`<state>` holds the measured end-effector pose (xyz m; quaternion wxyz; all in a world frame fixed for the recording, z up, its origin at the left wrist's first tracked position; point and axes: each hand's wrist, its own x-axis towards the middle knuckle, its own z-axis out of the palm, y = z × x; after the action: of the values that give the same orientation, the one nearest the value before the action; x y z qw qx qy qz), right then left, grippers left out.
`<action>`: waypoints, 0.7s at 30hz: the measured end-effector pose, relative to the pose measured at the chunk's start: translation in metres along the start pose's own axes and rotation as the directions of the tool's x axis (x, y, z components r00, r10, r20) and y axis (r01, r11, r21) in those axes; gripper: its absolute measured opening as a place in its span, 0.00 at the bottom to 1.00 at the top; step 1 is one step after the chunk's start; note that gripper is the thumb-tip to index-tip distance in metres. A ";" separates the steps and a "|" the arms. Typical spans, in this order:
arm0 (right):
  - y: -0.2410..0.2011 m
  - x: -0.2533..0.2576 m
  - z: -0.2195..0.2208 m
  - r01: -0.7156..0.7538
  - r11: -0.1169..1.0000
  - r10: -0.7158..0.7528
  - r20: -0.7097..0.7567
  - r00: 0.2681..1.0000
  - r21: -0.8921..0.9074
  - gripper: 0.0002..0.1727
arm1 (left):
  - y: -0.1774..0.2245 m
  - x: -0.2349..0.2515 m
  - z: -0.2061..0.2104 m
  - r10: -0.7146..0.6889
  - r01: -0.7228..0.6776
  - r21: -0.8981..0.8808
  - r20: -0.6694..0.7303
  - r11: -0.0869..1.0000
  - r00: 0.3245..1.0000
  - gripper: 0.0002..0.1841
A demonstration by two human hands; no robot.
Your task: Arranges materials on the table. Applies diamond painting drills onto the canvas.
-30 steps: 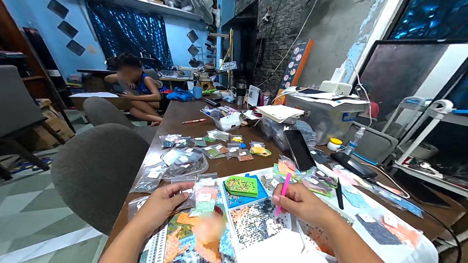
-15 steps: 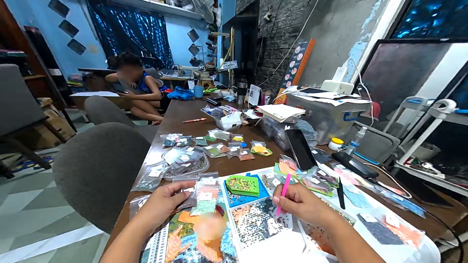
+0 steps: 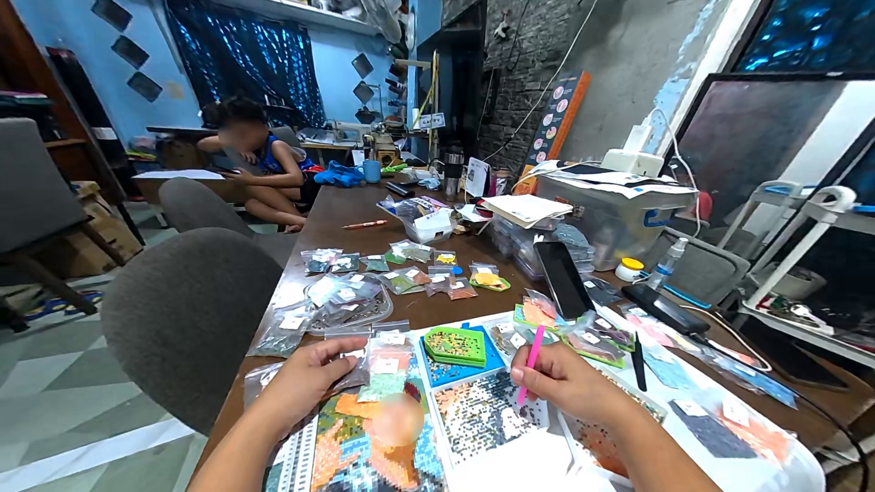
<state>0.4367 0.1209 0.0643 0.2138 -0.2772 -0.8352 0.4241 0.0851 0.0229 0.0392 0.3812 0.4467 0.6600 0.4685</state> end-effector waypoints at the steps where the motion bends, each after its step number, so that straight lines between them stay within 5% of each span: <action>1: 0.000 0.000 0.000 -0.001 1.000 0.001 0.000 1.000 -0.008 0.12 | 0.000 0.000 0.000 0.000 0.000 0.000 0.000 1.000 1.000 0.13; 12: -0.003 0.005 0.016 0.153 0.975 -0.134 -0.122 0.983 0.163 0.13 | -0.002 0.002 -0.002 0.030 -0.033 0.067 0.044 0.997 0.999 0.13; 21: -0.072 0.029 0.101 0.242 0.877 -0.279 0.028 0.960 0.415 0.17 | 0.003 -0.002 0.000 0.063 -0.067 0.040 0.097 0.997 0.993 0.16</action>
<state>0.3347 0.0450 0.0714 0.2856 -0.0929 -0.7665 0.5677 0.0861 0.0215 0.0419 0.3870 0.4980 0.6360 0.4446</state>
